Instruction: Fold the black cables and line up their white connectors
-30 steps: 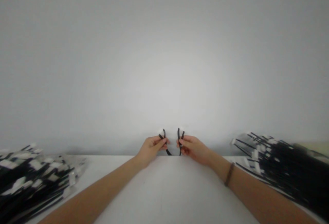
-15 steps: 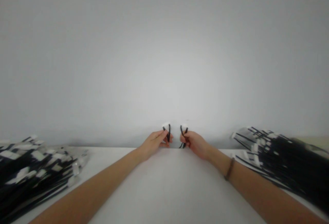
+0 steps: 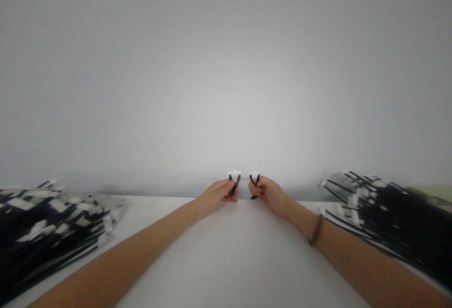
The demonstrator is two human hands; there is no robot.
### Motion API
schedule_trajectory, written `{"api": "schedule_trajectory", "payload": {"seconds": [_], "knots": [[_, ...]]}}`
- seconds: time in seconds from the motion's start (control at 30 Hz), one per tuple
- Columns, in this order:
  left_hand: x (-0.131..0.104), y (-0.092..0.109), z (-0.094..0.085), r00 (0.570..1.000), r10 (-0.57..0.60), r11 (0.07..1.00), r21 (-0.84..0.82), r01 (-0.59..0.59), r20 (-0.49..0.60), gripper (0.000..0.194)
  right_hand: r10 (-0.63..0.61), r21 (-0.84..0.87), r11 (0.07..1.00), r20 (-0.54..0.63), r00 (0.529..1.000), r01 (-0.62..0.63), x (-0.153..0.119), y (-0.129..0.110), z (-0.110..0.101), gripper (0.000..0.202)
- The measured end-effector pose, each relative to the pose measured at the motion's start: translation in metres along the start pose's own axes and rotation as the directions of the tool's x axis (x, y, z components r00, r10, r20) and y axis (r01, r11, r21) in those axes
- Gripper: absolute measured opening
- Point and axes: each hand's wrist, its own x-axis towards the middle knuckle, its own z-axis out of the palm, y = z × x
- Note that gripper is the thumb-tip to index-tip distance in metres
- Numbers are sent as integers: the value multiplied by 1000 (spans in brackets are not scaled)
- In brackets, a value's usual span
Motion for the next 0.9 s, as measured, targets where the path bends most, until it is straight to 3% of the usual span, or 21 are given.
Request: {"api": "schedule_trajectory", "payload": {"seconds": [0.37, 0.9], "knots": [[-1, -3, -1, 999, 32, 999, 42, -34, 42, 36, -58, -237, 971, -78, 995, 38, 4, 8, 0, 13], [-2, -6, -3, 993, 70, 980, 179, -86, 94, 38, -62, -243, 969, -96, 993, 37, 1, 3, 4, 14]]}}
